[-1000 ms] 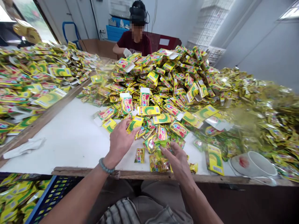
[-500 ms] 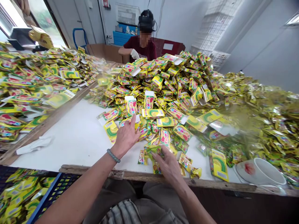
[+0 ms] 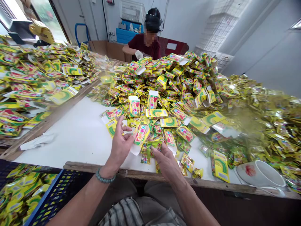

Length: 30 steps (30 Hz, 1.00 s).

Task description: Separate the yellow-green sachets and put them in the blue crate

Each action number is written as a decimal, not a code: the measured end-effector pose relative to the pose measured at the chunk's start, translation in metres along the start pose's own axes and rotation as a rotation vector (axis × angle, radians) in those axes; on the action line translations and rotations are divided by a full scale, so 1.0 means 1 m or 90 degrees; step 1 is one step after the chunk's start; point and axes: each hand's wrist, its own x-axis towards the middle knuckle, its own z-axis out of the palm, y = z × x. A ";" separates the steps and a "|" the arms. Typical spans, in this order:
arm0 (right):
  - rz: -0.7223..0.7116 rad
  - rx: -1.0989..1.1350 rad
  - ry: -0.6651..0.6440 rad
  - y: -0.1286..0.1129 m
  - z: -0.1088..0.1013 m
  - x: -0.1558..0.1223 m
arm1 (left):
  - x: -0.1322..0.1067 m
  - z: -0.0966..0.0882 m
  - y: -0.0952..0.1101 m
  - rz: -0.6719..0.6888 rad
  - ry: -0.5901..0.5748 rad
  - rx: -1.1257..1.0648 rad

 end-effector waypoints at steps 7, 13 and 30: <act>-0.017 -0.042 0.075 -0.006 -0.011 0.004 | -0.015 0.008 -0.014 -0.134 -0.042 -0.147; 0.041 -0.182 -0.003 -0.038 -0.028 -0.001 | 0.000 -0.011 0.006 -0.107 -0.304 0.006; -0.007 -0.161 0.115 -0.007 -0.026 -0.010 | -0.028 0.005 -0.017 -0.192 -0.282 -0.066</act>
